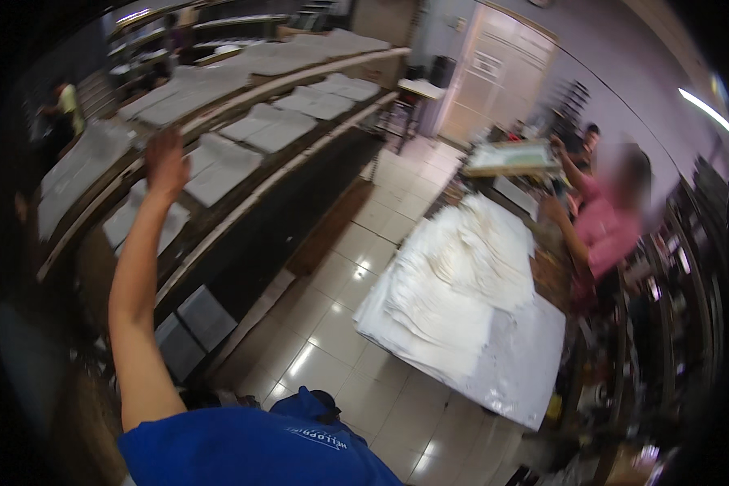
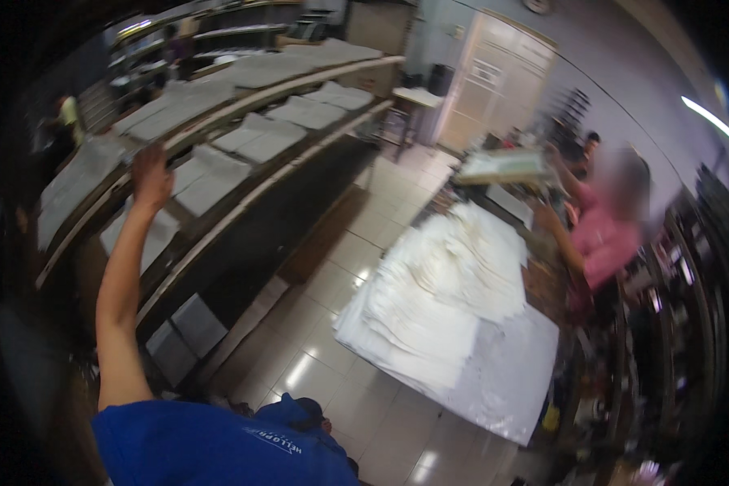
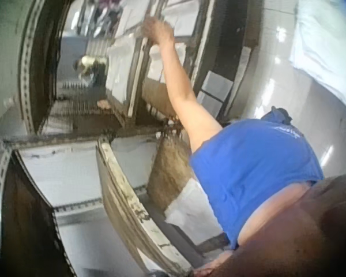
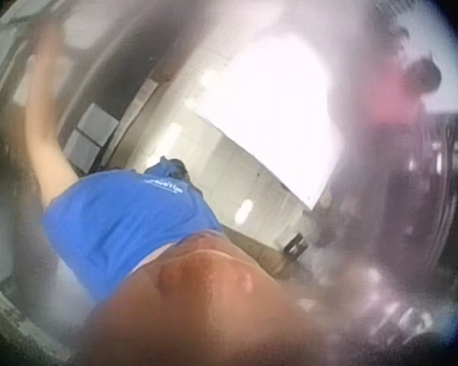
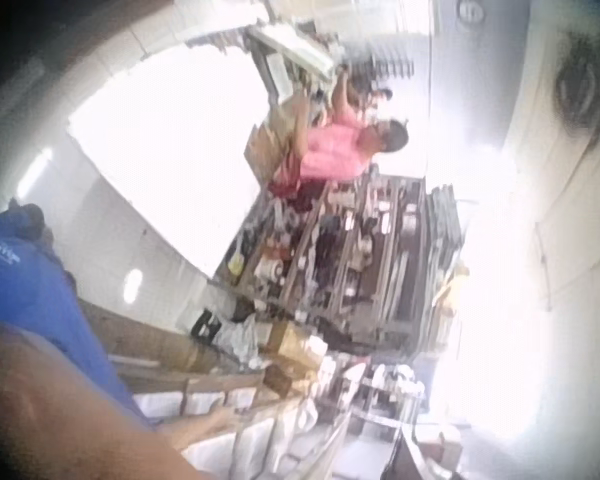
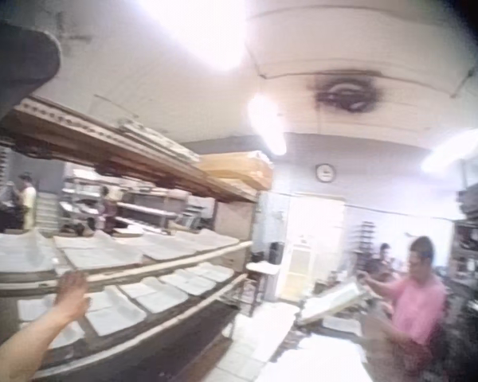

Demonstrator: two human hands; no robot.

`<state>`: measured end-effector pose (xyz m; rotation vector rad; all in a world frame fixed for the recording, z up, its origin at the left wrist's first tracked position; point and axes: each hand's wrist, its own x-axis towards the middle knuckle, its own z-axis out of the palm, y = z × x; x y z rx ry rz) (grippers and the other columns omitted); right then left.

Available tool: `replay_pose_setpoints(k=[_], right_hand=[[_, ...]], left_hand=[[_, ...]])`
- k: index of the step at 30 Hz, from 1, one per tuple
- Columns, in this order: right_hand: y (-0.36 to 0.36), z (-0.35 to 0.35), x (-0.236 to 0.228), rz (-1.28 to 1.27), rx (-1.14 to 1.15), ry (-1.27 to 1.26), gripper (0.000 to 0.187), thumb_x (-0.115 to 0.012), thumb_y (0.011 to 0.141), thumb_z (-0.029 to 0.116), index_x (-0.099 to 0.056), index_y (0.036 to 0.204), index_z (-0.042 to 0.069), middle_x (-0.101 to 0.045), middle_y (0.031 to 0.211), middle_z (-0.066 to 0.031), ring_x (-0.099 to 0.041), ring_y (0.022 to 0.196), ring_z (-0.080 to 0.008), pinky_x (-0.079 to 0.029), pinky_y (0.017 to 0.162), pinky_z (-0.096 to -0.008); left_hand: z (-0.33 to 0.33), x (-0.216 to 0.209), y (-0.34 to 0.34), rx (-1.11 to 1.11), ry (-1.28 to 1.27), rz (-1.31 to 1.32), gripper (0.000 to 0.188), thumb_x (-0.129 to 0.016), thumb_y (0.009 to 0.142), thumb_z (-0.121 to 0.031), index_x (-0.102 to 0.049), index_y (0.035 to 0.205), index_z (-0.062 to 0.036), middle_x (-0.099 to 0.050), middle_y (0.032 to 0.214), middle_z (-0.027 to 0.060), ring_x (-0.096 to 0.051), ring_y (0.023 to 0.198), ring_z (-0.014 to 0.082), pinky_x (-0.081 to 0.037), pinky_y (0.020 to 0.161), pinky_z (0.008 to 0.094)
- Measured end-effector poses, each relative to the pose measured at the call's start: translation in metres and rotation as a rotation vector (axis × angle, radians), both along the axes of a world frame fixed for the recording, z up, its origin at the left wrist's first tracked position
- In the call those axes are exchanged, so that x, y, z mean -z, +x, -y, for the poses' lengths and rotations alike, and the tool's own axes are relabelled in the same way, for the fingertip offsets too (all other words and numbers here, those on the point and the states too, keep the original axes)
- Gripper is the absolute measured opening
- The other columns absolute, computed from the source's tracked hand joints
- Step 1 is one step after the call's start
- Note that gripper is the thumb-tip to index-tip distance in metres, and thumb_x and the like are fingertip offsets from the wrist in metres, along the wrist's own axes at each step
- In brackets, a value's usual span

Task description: The person repeatedly picks up white paper sheets from a table and places them onto a wooden drying rack. They also smooth and adjust the sheets on the rack. Another person in a pink shirt works nearby at a screen printing station.

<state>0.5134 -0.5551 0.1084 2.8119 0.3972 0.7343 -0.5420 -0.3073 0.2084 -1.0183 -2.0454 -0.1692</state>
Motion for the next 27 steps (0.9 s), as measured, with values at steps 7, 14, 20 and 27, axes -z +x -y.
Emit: replay_pose_setpoints(k=[7,14,20,27], right_hand=[[0.038,0.100,0.036,-0.088,0.117,-0.057,0.049,-0.062,0.081,0.028,-0.052,0.127,0.013,-0.036,0.141,-0.0183,-0.034,0.130,-0.0385,-0.031,0.106,-0.0495],[0.023,0.117,0.036,-0.249,0.272,-0.027,0.057,-0.062,0.082,0.028,-0.046,0.135,0.015,-0.030,0.146,-0.0165,-0.029,0.134,-0.0382,-0.028,0.108,-0.0516],[0.020,0.117,0.040,-0.042,0.258,0.028,0.057,-0.060,0.083,0.024,-0.043,0.137,0.016,-0.031,0.146,-0.0172,-0.029,0.134,-0.0377,-0.027,0.108,-0.0511],[0.031,0.117,0.042,-0.113,0.363,-0.055,0.061,-0.061,0.082,0.025,-0.039,0.139,0.016,-0.030,0.145,-0.0214,-0.029,0.134,-0.0369,-0.027,0.109,-0.0477]], left_hand=[[-0.010,0.001,-0.008,-0.043,0.032,-0.029,0.059,-0.066,0.079,-0.024,-0.045,0.130,-0.0007,-0.053,0.123,0.0210,-0.049,0.115,0.0374,-0.037,0.098,0.0494],[-0.019,-0.025,0.010,-0.149,-0.113,0.038,0.048,-0.063,0.081,-0.021,-0.048,0.122,0.0003,-0.055,0.116,0.0185,-0.052,0.110,0.0349,-0.043,0.091,0.0466],[-0.019,-0.013,0.003,-0.109,-0.021,0.003,0.050,-0.063,0.081,-0.020,-0.046,0.123,0.0006,-0.052,0.117,0.0170,-0.050,0.112,0.0341,-0.042,0.092,0.0453],[-0.019,-0.001,0.003,-0.142,0.033,-0.060,0.059,-0.062,0.081,-0.021,-0.041,0.132,-0.0003,-0.051,0.121,0.0190,-0.049,0.112,0.0348,-0.040,0.095,0.0457]])
